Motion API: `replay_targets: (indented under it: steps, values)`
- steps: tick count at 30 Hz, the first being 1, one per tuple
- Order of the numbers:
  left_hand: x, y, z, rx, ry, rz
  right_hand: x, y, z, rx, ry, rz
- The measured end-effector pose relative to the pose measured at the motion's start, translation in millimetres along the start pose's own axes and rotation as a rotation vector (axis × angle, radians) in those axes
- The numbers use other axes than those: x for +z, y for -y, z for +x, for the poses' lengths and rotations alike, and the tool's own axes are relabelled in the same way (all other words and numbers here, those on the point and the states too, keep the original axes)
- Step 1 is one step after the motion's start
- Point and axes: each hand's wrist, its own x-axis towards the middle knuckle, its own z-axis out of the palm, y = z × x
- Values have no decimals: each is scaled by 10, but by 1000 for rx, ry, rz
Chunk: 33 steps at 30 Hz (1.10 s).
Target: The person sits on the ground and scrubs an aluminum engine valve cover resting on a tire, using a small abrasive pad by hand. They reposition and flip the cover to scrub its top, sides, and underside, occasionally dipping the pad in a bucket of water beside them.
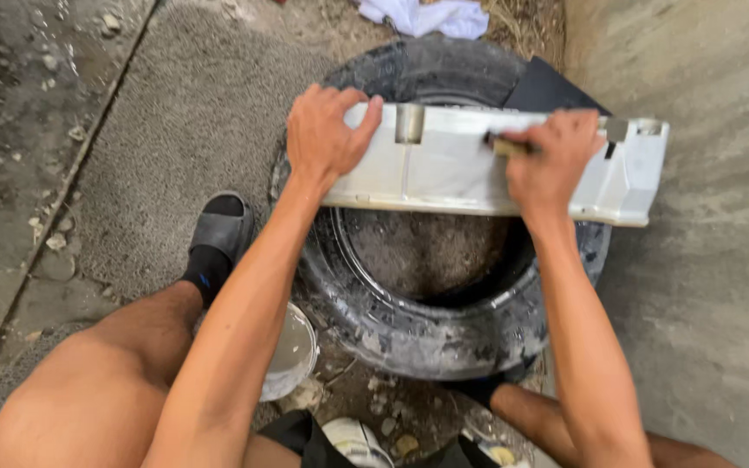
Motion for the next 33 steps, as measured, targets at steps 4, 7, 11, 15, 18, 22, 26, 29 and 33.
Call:
replay_targets:
  steps: [4,7,11,15,18,22,26,29,33]
  values:
    - [21,-24,22,14,14,-6,20,-17,-161,-6,88,-22]
    - [14,-49,42,-49,56,-18,-225,-73,-377,-11,78,29]
    - [3,-163,-32,-68,37,67,-262,-306,-14,272,-56,48]
    - [98,-328,21,-94,-32,173,105,-39,37,151,-171,27]
    - [115,-377,-5,-173,-36,189,-35,46,-226,84,-14,-25]
    - [106,-357,-92,-140,-61,199,-174,-178,-112,146,-155,-72]
    - [133,-338,-105,-99,-55,162,279,7,98,200,-293,27]
    - [147,-326,-66,-146,-49,169,266,259,-191,84,-15,0]
    - [111,-318,-91,-101,-85,184,14,128,-223,112,-14,-28]
